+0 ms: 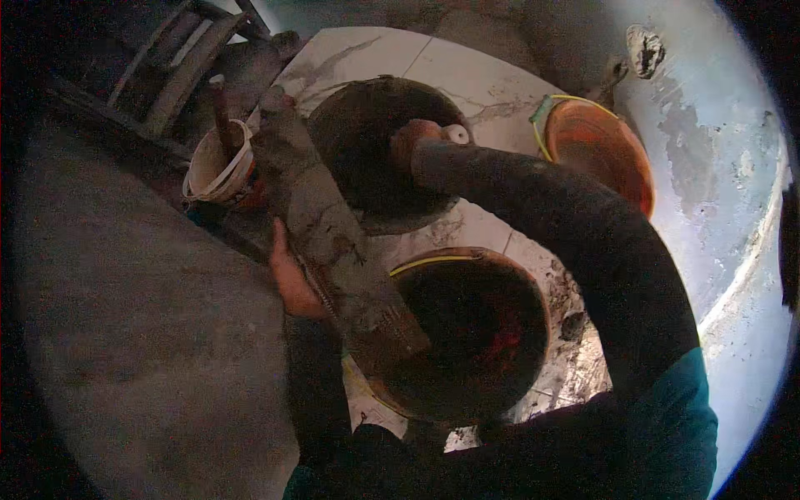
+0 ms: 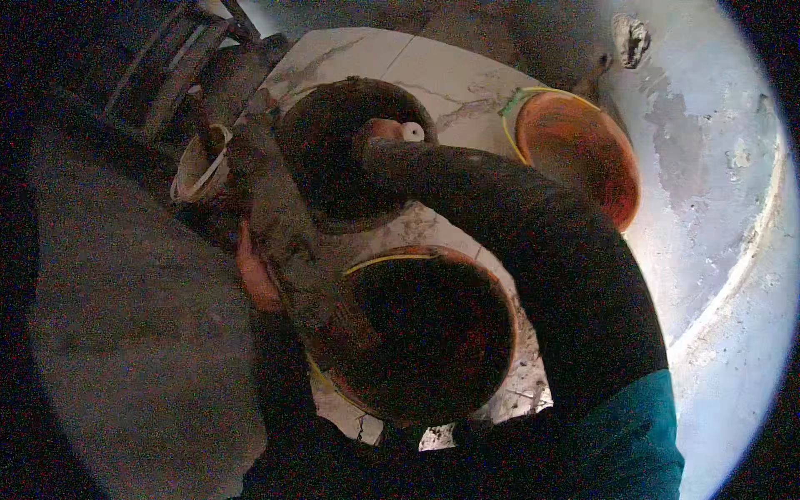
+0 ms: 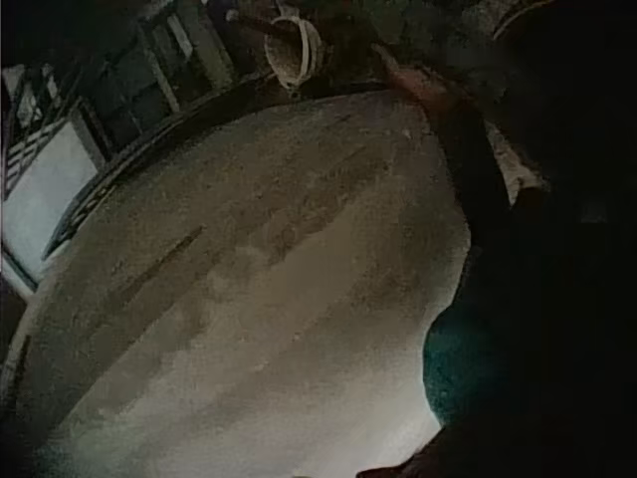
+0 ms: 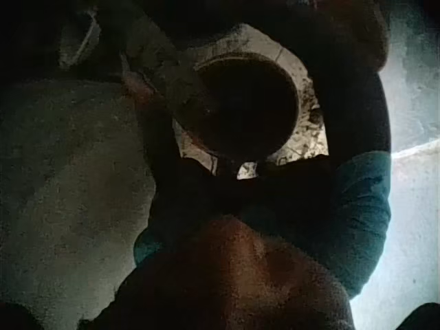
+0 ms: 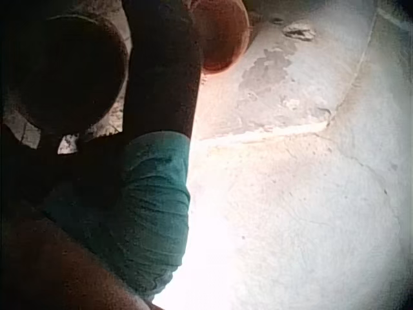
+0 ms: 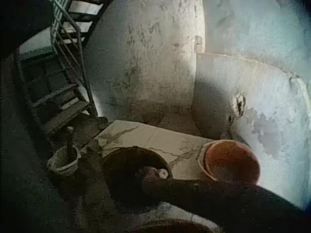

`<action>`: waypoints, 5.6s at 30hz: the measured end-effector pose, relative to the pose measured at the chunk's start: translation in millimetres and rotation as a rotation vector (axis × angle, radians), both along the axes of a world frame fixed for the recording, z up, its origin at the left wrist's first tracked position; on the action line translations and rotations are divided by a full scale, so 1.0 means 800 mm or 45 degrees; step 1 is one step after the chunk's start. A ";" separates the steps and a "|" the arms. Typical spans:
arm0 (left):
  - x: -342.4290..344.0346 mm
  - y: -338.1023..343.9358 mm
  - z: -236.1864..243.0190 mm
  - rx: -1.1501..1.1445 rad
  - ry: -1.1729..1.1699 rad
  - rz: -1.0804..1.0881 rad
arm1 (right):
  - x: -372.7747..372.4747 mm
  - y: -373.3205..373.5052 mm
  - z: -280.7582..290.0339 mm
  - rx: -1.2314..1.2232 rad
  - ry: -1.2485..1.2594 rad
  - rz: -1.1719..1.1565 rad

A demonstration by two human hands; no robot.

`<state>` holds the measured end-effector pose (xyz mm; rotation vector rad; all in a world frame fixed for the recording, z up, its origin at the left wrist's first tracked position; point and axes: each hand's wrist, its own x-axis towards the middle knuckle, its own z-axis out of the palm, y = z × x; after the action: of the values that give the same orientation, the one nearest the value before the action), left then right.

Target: Applying mortar to a tile and securing it to the floor surface.

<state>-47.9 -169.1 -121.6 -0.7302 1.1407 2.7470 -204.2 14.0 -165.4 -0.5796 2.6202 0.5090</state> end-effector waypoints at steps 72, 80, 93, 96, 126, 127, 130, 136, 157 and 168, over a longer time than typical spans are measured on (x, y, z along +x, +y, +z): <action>0.007 0.036 0.061 0.122 0.282 -0.064 | 0.426 0.271 0.130 -0.949 0.556 0.184; 0.031 0.073 0.084 -0.004 0.049 -0.193 | 0.413 0.203 0.023 -1.246 0.501 -0.123; 0.035 0.023 0.063 0.287 0.338 -0.223 | 0.272 0.223 0.133 -0.537 0.584 -0.022; 0.039 0.022 0.054 0.234 0.301 -0.144 | 0.181 0.132 0.137 -0.118 0.215 0.018; 0.060 0.010 0.058 -0.050 0.162 0.040 | 0.087 0.102 0.130 0.091 -0.914 0.719; 0.062 0.008 0.063 0.053 0.152 0.017 | 0.090 0.118 0.139 -0.208 -1.050 0.414; 0.067 0.005 0.076 0.173 0.131 0.004 | 0.115 0.159 0.155 -0.569 -0.986 0.143; 0.072 0.006 0.083 0.171 0.171 -0.020 | 0.267 0.214 0.181 -1.227 -0.477 -0.315; 0.074 0.020 0.053 -0.004 0.101 -0.028 | 0.319 0.229 0.127 -0.959 0.669 0.278; 0.092 0.058 0.068 0.081 0.098 -0.254 | 0.229 0.147 0.080 -1.128 0.744 0.100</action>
<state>26.0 -122.4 -67.2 -0.4787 1.0701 2.6502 -21.4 131.7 -101.7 -0.8883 3.3334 -0.6193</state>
